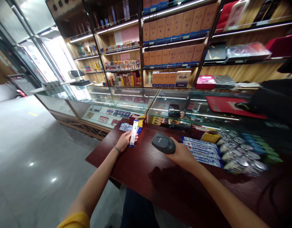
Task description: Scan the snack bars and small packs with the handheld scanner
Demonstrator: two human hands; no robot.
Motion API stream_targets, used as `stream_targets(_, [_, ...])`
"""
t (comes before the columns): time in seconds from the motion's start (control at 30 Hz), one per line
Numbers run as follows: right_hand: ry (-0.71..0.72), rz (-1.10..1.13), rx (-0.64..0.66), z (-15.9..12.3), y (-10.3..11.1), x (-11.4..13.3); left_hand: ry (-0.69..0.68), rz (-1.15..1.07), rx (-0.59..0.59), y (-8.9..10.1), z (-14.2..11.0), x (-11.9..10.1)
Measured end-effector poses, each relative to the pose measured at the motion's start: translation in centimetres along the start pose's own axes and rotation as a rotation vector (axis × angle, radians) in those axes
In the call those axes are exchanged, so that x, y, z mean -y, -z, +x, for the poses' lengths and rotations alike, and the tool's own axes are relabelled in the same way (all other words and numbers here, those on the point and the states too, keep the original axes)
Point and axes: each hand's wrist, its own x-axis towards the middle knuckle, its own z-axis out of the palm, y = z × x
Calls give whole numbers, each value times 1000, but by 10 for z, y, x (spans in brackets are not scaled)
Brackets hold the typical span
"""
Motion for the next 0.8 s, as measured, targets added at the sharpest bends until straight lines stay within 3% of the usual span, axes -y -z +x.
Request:
stream_targets(0.27, [-10,-35,-47,-1,11,3,43,-65,47,0,-3,-9])
stream_targets(0.4, [16,23,-104,0,24,-2,85,-56,69,-10,1,-17])
stream_targets(0.57, [-33,19,-214,6,51,-19,-39,38,125,-53,16,-22])
stream_targets(0.8, [-84,51,-336,-10,112,-39,-369,615,168,-138,30,-8])
